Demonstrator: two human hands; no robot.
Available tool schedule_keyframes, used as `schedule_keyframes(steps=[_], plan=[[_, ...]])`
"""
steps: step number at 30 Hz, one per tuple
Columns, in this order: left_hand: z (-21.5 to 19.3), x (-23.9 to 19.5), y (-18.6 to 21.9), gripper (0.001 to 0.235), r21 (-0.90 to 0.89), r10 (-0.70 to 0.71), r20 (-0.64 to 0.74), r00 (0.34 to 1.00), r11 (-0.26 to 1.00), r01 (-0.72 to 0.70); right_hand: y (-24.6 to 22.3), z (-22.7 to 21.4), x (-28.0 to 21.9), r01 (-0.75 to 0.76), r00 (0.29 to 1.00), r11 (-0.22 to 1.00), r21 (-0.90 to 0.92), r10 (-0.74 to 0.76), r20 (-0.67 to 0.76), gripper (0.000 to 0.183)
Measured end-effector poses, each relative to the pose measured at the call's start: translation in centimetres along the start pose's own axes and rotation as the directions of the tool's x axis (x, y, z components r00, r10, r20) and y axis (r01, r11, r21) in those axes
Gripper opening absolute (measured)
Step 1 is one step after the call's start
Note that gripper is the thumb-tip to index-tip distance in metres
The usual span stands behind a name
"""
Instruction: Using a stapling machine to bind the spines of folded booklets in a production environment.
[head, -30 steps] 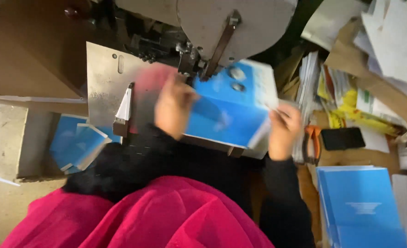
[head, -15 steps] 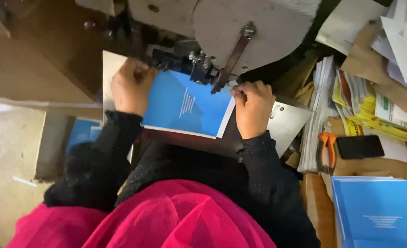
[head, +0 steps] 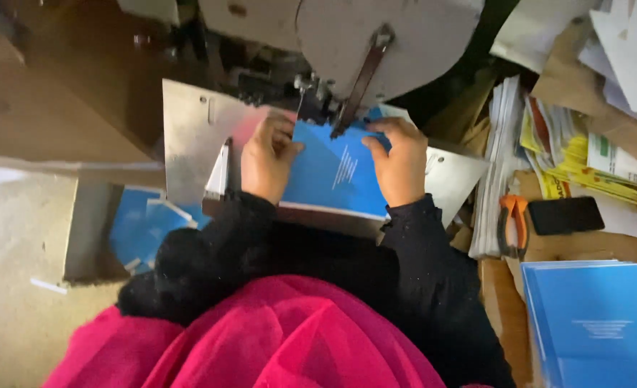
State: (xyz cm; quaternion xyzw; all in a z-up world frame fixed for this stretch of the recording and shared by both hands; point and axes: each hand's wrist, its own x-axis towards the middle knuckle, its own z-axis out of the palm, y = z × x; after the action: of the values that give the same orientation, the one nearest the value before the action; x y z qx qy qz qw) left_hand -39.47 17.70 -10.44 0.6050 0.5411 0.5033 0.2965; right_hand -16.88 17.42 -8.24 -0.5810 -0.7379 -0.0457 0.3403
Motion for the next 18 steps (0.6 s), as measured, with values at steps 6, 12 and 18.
schedule_keyframes(steps=[6,12,18], plan=[[-3.6,-5.1,-0.9,0.018,-0.093,0.012,0.170,0.985,0.996,0.004,-4.7,-4.2,-2.5,0.165,0.972,0.974,-0.152,-0.135,0.191,0.086],[-9.1,-12.9,0.3,0.011,0.078,0.366,0.014,0.930,0.927,-0.366,-5.3,-2.7,-7.8,0.407,0.907,0.909,0.091,-0.414,0.079,0.017],[-12.2,-11.6,4.3,0.032,0.126,0.291,0.145,0.946,0.943,-0.309,-9.8,-6.4,-10.3,0.086,0.922,0.951,0.298,-0.190,0.338,0.021]])
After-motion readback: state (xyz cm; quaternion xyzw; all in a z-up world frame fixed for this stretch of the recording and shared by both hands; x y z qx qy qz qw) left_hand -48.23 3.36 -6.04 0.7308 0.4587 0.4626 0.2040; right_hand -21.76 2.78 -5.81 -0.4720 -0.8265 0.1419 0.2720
